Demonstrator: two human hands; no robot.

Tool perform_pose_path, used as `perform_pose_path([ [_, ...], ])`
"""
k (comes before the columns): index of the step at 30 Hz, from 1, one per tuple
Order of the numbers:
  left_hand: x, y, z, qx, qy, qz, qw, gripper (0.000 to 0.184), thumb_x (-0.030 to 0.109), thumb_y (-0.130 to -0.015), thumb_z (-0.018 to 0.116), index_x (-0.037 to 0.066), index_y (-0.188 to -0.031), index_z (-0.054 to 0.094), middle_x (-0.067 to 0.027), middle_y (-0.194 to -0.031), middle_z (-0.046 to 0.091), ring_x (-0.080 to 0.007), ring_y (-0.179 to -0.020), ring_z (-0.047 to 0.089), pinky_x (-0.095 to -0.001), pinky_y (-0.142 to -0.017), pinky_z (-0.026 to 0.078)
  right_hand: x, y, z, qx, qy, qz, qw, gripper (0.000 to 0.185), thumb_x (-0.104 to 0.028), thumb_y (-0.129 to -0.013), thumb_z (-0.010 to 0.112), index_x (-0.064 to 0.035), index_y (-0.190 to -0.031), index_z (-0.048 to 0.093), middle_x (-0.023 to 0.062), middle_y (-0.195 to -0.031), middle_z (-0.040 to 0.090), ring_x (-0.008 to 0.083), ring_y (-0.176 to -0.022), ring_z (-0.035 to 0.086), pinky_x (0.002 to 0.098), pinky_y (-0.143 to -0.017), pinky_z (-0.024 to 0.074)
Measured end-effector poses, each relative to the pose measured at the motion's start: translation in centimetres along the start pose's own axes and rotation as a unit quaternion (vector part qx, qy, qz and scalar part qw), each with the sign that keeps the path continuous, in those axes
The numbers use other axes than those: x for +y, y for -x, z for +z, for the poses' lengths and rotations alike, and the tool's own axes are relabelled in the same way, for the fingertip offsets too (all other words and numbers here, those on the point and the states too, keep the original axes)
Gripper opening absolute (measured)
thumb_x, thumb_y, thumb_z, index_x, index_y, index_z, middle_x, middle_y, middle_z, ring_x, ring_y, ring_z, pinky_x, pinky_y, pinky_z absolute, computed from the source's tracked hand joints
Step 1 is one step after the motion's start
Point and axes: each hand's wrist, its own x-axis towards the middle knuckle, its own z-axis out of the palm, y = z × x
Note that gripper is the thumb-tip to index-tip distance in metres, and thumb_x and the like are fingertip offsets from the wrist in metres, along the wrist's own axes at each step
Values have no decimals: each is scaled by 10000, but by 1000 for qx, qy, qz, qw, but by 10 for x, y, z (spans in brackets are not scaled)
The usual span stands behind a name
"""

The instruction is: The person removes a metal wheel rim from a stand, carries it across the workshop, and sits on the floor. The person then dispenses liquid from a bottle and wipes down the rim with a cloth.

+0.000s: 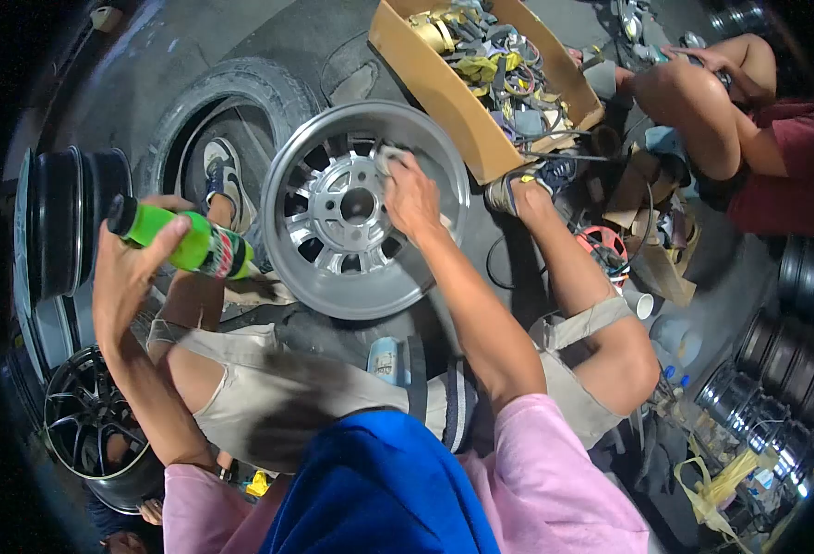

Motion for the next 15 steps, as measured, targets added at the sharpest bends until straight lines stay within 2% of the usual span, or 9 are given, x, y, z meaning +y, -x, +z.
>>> perform_pose_path([
  [2,-5,-6,-10,29,-15,3,999,311,268,-915,777,-30,-996,748,-69,-818,712,-125,-768,641,-305,-722,521,24,9,4,10,1,16,1000,220,-80,-905,527,-55,-1085,651,159,-1184,600,444,-1056,605,539,-880,497],
  [5,-1,-7,-9,70,-49,9,996,314,274,-925,771,-33,-981,743,-65,-810,697,-120,-779,623,-293,-750,502,15,-3,5,0,25,6,1000,214,-105,-924,572,-85,-1111,676,142,-1215,609,436,-1043,632,542,-880,525],
  [6,-1,-6,-7,71,-41,10,997,322,283,-924,774,-34,-977,744,-66,-811,698,-120,-777,624,-293,-748,503,-2,-8,4,25,2,-18,1000,213,-109,-918,584,-79,-1105,681,140,-1209,611,442,-1014,642,547,-874,530],
  [7,-2,-6,-6,74,-32,10,997,331,291,-923,776,-34,-973,745,-67,-811,699,-120,-775,625,-294,-747,503,-15,-11,7,23,1,-22,999,213,-109,-918,584,-79,-1105,681,140,-1209,611,442,-1014,642,547,-874,530],
  [9,-6,-7,-5,74,-15,7,997,360,319,-921,778,-37,-966,747,-73,-809,710,-121,-765,634,-293,-744,507,-36,-17,9,-2,-8,-90,996,207,-111,-914,592,-76,-1093,690,139,-1203,613,447,-971,651,552,-861,533],
  [10,-6,-8,-6,68,-4,0,998,374,332,-920,778,-38,-967,749,-75,-804,715,-121,-761,640,-292,-740,510,-42,-17,3,-53,16,-72,996,312,-69,-901,592,-94,-1199,680,119,-1260,605,434,-1051,636,522,-918,525],
  [11,-6,-9,-6,62,7,-7,998,388,345,-918,779,-39,-967,751,-76,-798,721,-120,-757,646,-292,-736,514,-37,-16,2,-52,16,-77,996,312,-69,-901,592,-94,-1199,680,119,-1260,605,434,-1051,636,522,-918,525],
  [13,-3,-9,-5,78,17,-5,997,410,363,-903,787,-40,-969,750,-86,-783,727,-132,-747,665,-301,-730,523,-18,-12,7,17,18,-20,1000,304,-71,-909,585,-97,-1193,690,110,-1291,612,415,-1068,644,509,-920,534],
  [15,2,-10,2,94,-4,31,995,417,368,-893,792,-40,-966,747,-103,-779,727,-147,-739,676,-314,-732,529,-14,-10,8,26,58,9,998,305,-67,-903,588,-103,-1183,704,95,-1295,627,396,-1073,654,496,-913,541],
])
